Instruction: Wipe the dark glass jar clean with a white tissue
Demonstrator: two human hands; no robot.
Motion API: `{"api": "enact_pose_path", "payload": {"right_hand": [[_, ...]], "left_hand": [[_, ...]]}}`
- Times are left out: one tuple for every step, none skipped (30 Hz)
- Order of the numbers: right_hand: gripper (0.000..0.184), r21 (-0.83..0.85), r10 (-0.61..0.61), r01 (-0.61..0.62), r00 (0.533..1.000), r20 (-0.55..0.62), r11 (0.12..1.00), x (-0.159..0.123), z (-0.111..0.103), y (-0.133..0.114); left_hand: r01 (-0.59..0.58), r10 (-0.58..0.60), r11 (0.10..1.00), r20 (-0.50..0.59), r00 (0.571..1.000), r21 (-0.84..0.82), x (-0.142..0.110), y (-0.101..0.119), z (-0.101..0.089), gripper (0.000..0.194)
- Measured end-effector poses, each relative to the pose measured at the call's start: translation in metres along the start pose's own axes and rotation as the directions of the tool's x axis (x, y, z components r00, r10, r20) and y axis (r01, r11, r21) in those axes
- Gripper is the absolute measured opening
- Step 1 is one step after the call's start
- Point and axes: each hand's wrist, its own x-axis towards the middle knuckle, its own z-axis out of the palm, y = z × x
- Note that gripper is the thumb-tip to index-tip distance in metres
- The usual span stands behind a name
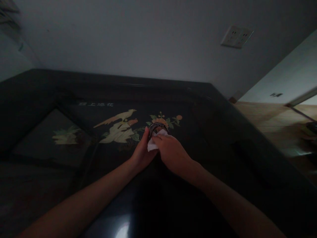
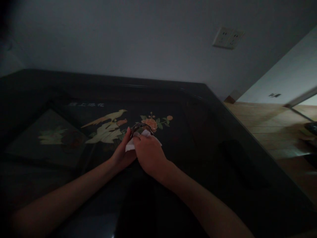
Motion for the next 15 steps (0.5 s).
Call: {"api": "enact_pose_path", "payload": {"right_hand": [[0.035, 0.108, 0.022, -0.021, 1.000, -0.005, 0.994, 0.0004, 0.0006, 0.0008], [0.035, 0.225, 0.038, -0.035, 0.999, -0.010, 0.974, 0.0012, 0.0014, 0.0021], [0.036, 0.338, 0.050, -0.040, 0.999, -0.019, 0.940, 0.0023, 0.0024, 0.0038], [0.038, 0.438, 0.059, -0.039, 0.998, -0.032, 0.898, 0.0037, 0.0035, 0.0055], [0.039, 0.519, 0.068, -0.032, 0.996, -0.050, 0.854, 0.0051, 0.0047, 0.0069], [0.041, 0.577, 0.079, -0.025, 0.994, -0.069, 0.816, 0.0065, 0.0059, 0.0078], [0.043, 0.610, 0.092, -0.023, 0.992, -0.083, 0.792, 0.0077, 0.0069, 0.0081], [0.044, 0.620, 0.104, -0.025, 0.990, -0.092, 0.784, 0.0085, 0.0078, 0.0079], [0.045, 0.609, 0.111, -0.029, 0.989, -0.097, 0.793, 0.0088, 0.0084, 0.0072], [0.045, 0.582, 0.116, -0.038, 0.988, -0.097, 0.812, 0.0086, 0.0087, 0.0062], [0.045, 0.547, 0.115, -0.047, 0.989, -0.091, 0.836, 0.0081, 0.0085, 0.0052], [0.045, 0.506, 0.108, -0.055, 0.991, -0.076, 0.861, 0.0072, 0.0079, 0.0042], [0.044, 0.459, 0.098, -0.062, 0.994, -0.057, 0.886, 0.0061, 0.0069, 0.0035], [0.043, 0.405, 0.086, -0.066, 0.996, -0.033, 0.912, 0.0049, 0.0055, 0.0032], [0.041, 0.343, 0.070, -0.064, 0.997, -0.007, 0.937, 0.0037, 0.0038, 0.0032]], "left_hand": [[-0.011, 0.011, 1.000, 0.001, 1.000, -0.010, 0.0001, -0.0003, -0.0009, 0.045], [-0.022, 0.022, 1.000, 0.000, 1.000, -0.019, 0.0007, -0.0008, -0.0018, 0.046], [-0.036, 0.036, 0.999, -0.004, 0.999, -0.025, 0.0017, -0.0014, -0.0029, 0.046], [-0.051, 0.050, 0.998, -0.011, 0.999, -0.027, 0.0031, -0.0020, -0.0041, 0.046], [-0.064, 0.063, 0.998, -0.018, 0.998, -0.026, 0.0045, -0.0026, -0.0053, 0.046], [-0.075, 0.075, 0.997, -0.022, 0.997, -0.023, 0.0059, -0.0031, -0.0065, 0.046], [-0.084, 0.083, 0.996, -0.023, 0.996, -0.022, 0.0070, -0.0035, -0.0077, 0.045], [-0.090, 0.089, 0.996, -0.021, 0.996, -0.024, 0.0077, -0.0037, -0.0086, 0.045], [-0.092, 0.091, 0.995, -0.019, 0.996, -0.026, 0.0080, -0.0037, -0.0093, 0.045], [-0.087, 0.087, 0.996, -0.018, 0.996, -0.028, 0.0080, -0.0035, -0.0095, 0.045], [-0.080, 0.079, 0.996, -0.019, 0.997, -0.030, 0.0075, -0.0032, -0.0094, 0.044], [-0.070, 0.069, 0.997, -0.024, 0.997, -0.030, 0.0069, -0.0028, -0.0088, 0.044], [-0.060, 0.060, 0.998, -0.029, 0.998, -0.029, 0.0061, -0.0024, -0.0080, 0.045], [-0.055, 0.054, 0.998, -0.033, 0.998, -0.025, 0.0053, -0.0022, -0.0070, 0.047], [-0.053, 0.052, 0.998, -0.033, 0.998, -0.021, 0.0047, -0.0021, -0.0061, 0.048]]}}
